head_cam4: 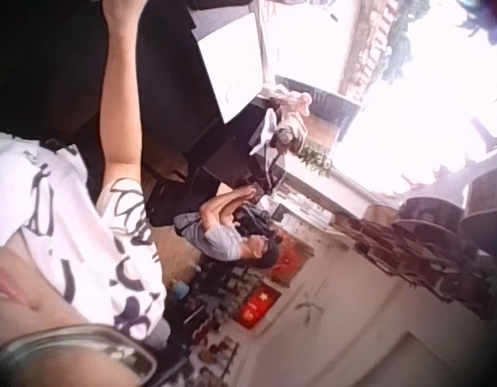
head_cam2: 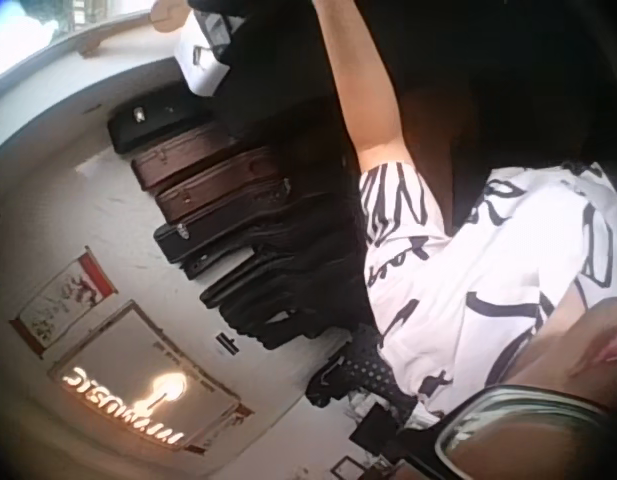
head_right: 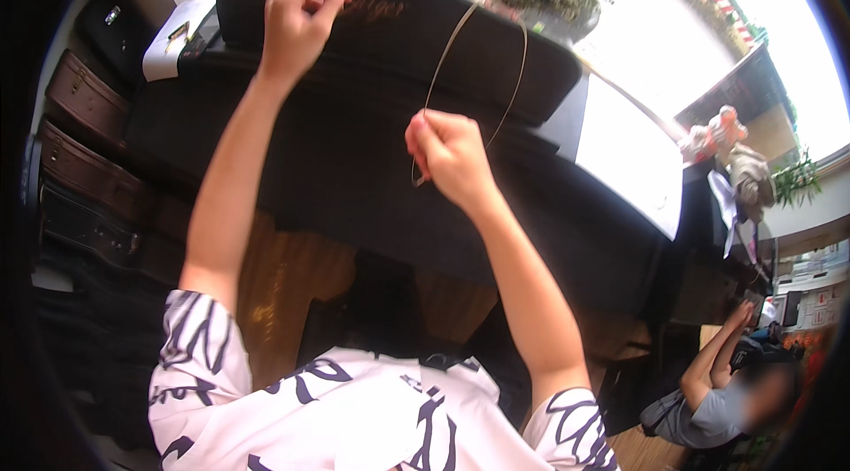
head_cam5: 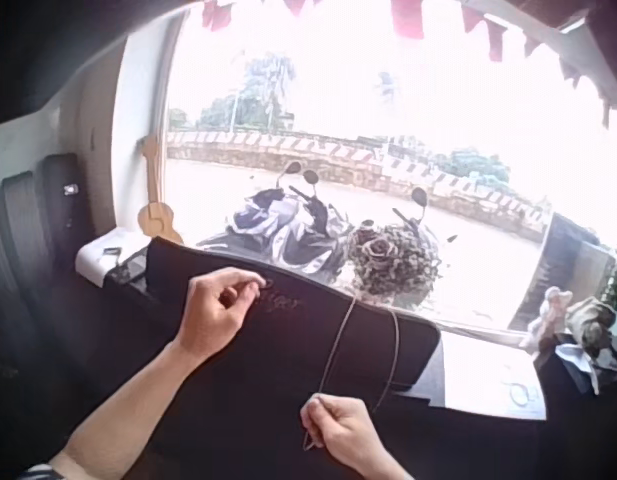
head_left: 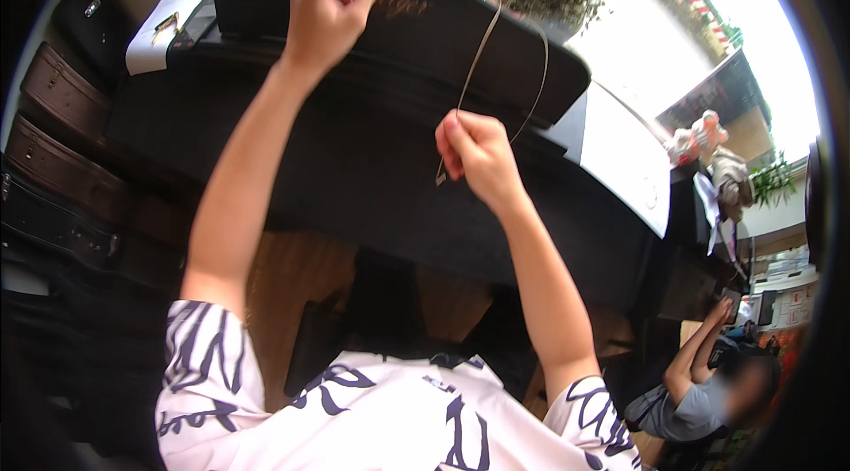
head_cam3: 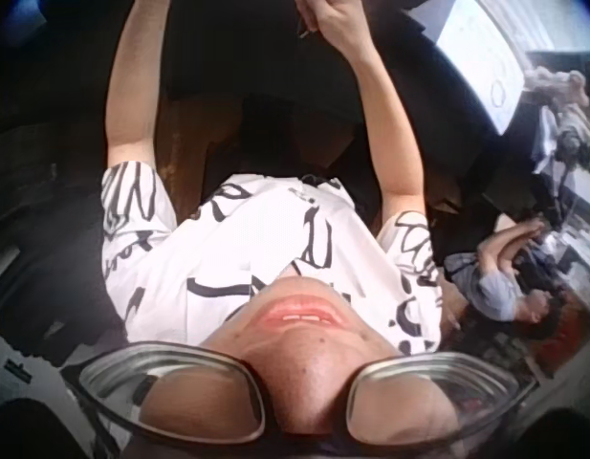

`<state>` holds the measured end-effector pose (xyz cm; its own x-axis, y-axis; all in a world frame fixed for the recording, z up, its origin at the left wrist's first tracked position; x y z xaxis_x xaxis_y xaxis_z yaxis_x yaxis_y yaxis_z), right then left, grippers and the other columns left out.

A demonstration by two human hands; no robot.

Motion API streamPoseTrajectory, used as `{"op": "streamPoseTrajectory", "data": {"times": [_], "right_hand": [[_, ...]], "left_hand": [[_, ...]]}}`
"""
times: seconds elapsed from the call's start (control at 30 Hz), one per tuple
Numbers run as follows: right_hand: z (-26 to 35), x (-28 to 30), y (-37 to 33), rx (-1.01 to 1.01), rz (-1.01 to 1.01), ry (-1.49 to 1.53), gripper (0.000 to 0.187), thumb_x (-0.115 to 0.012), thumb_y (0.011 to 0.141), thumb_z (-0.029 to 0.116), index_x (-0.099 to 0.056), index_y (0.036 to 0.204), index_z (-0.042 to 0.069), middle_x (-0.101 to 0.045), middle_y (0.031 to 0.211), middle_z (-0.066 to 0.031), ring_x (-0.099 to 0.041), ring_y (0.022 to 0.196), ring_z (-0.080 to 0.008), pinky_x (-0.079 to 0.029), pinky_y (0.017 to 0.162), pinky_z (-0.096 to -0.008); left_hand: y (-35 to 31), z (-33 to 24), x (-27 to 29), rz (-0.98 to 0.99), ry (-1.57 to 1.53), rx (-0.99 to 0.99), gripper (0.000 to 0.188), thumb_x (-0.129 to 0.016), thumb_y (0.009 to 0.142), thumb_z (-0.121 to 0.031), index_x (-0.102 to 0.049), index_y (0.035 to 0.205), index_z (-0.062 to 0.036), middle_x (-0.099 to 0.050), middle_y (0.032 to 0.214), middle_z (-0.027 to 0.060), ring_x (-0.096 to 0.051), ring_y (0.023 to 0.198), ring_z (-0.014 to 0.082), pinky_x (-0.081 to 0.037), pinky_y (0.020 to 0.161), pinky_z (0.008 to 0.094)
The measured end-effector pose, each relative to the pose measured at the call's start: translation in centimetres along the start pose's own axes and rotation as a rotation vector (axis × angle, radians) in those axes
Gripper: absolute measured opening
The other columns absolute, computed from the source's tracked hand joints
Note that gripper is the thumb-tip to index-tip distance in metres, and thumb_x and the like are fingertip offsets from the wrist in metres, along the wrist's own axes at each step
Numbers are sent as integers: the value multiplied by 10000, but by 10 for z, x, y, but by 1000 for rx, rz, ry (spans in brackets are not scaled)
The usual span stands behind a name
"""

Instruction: The person handles thin, flexible circular objects, likely hair ties or rubber bands, by hand. They pick up the items from a black surface, stretch and manipulate them, and place them back down. The person repeats this process with multiple items throughout the clip.

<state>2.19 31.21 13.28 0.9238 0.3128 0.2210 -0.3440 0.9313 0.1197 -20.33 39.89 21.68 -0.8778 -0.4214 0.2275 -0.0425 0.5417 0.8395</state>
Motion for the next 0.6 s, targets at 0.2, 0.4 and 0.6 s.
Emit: {"op": "streamPoseTrajectory", "data": {"times": [0.2, 0.4, 0.6], "right_hand": [[-28, -4, 24, 37, -152, -171, 289, -540, 1027, 127, -671, 812, -16, -639, 643, -57, -621, 536, -104, -467, 509, -266], [-18, -3, 30, 150, -208, -142, 248, -507, 1033, 49, -665, 857, -22, -664, 711, -59, -676, 628, -108, -525, 566, -244], [-21, 3, 33, 227, -251, -245, 272, -490, 987, 71, -684, 836, -44, -689, 728, -121, -701, 659, -158, -558, 607, -305]], "left_hand": [[-169, -20, -31, 187, -168, 431, 215, -666, 843, 41, -741, 1041, 6, -747, 946, 119, -730, 830, 172, -570, 708, 269], [-179, -34, -60, 138, -161, 433, 173, -723, 819, 11, -748, 990, 7, -746, 875, 115, -728, 768, 190, -544, 643, 285], [-171, -34, -74, 106, 73, 329, 84, -713, 851, -22, -752, 925, -15, -707, 809, 146, -682, 668, 288, -518, 612, 356]]}}
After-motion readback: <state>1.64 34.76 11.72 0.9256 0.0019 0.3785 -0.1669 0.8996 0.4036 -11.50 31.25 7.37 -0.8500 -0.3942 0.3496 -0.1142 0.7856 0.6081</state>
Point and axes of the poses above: each hand's wrist, its own y-axis towards the middle knuckle, its own x-axis out of the back of the hand, z = x × y, the point moved 5 cm from there along y, towards the middle knuckle
